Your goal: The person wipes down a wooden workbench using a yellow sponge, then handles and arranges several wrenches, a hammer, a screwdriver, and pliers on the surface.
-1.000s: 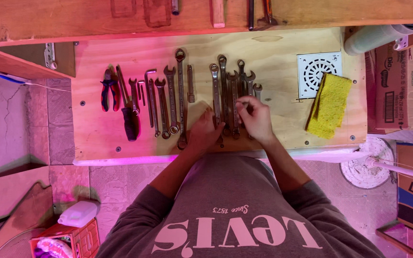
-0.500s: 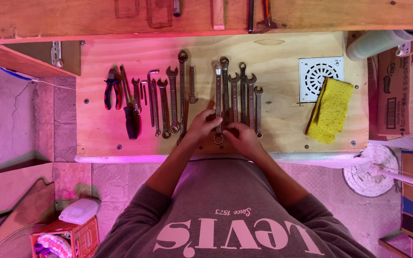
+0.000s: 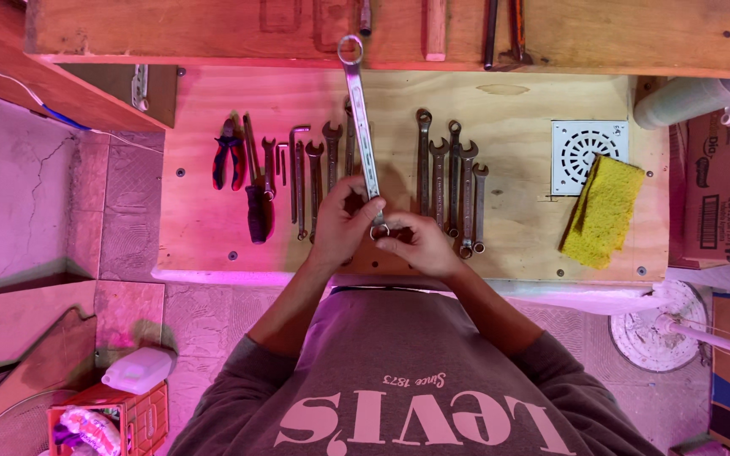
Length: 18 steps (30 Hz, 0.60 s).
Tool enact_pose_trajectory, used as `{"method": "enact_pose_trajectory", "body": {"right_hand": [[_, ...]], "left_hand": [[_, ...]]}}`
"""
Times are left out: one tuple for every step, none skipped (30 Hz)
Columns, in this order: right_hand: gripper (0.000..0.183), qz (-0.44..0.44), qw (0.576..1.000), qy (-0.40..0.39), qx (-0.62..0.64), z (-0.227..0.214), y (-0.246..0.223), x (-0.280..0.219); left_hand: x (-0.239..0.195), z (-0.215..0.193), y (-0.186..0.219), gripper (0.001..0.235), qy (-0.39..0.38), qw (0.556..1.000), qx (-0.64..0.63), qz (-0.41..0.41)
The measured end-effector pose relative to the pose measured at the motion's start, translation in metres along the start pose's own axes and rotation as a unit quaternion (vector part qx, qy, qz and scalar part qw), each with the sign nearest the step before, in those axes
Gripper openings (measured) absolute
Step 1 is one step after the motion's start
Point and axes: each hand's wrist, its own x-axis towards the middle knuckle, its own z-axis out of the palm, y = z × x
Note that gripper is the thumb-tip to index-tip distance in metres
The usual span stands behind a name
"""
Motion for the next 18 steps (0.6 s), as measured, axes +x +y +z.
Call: {"method": "enact_pose_trajectory", "body": {"right_hand": [[0.034, -0.001, 1.000, 0.000, -0.001, 0.006, -0.007, 0.007], [0.032, 0.003, 1.000, 0.009, 0.019, 0.011, -0.015, 0.014], [0.029, 0.007, 0.999, 0.019, 0.040, 0.017, -0.022, 0.021], [0.029, 0.006, 0.999, 0.019, 0.039, 0.023, -0.012, 0.028], [0.031, 0.004, 0.997, 0.030, 0.076, 0.028, -0.003, 0.035], [0.033, 0.002, 0.993, 0.041, 0.113, 0.034, 0.006, 0.043], [0.033, 0.001, 0.993, 0.041, 0.112, 0.037, 0.001, 0.049], [0.039, -0.009, 0.992, 0.055, 0.118, 0.042, -0.005, 0.056], [0.046, -0.019, 0.990, 0.068, 0.124, 0.045, -0.010, 0.062], [0.046, -0.020, 0.990, 0.069, 0.123, 0.052, -0.023, 0.066], [0.046, -0.043, 0.988, 0.105, 0.107, 0.059, -0.035, 0.070], [0.046, -0.065, 0.984, 0.142, 0.091, 0.066, -0.047, 0.073], [0.046, -0.064, 0.983, 0.144, 0.091, 0.068, -0.051, 0.079], [0.042, -0.091, 0.982, 0.160, 0.032, 0.069, -0.056, 0.086], [0.039, -0.116, 0.977, 0.176, -0.028, 0.070, -0.060, 0.093], [0.039, -0.116, 0.977, 0.179, -0.028, 0.070, -0.073, 0.100], [0.038, -0.151, 0.968, 0.180, -0.088, 0.069, -0.086, 0.107], [0.037, -0.186, 0.955, 0.178, -0.148, 0.068, -0.099, 0.115]], "left_hand": [[0.006, -0.005, 0.004, 0.035, 0.001, 1.000, 0.000, 0.001], [0.013, -0.010, 0.009, 0.035, 0.017, 1.000, 0.001, 0.017], [0.020, -0.015, 0.013, 0.036, 0.034, 0.999, 0.003, 0.032], [0.029, -0.020, 0.023, 0.036, 0.034, 0.999, 0.002, 0.033], [0.037, -0.025, 0.034, 0.035, 0.041, 0.998, -0.020, 0.031], [0.045, -0.030, 0.045, 0.034, 0.049, 0.997, -0.042, 0.029], [0.055, -0.035, 0.042, 0.034, 0.049, 0.997, -0.043, 0.030], [0.064, -0.040, 0.040, 0.036, 0.054, 0.997, -0.040, 0.046], [0.073, -0.046, 0.038, 0.038, 0.059, 0.996, -0.037, 0.061], [0.079, -0.050, 0.047, 0.038, 0.058, 0.996, -0.038, 0.062], [0.086, -0.053, 0.056, 0.042, 0.052, 0.996, -0.014, 0.069], [0.092, -0.057, 0.065, 0.046, 0.045, 0.996, 0.009, 0.074], [0.096, -0.061, 0.070, 0.046, 0.043, 0.996, 0.008, 0.074], [0.102, -0.064, 0.074, 0.048, 0.034, 0.997, 0.019, 0.061], [0.107, -0.068, 0.079, 0.049, 0.025, 0.998, 0.031, 0.049], [0.108, -0.071, 0.080, 0.049, 0.022, 0.998, 0.031, 0.049], [0.109, -0.074, 0.080, 0.050, 0.015, 0.999, 0.028, 0.040], [0.111, -0.077, 0.080, 0.052, 0.009, 0.999, 0.026, 0.032]]}}
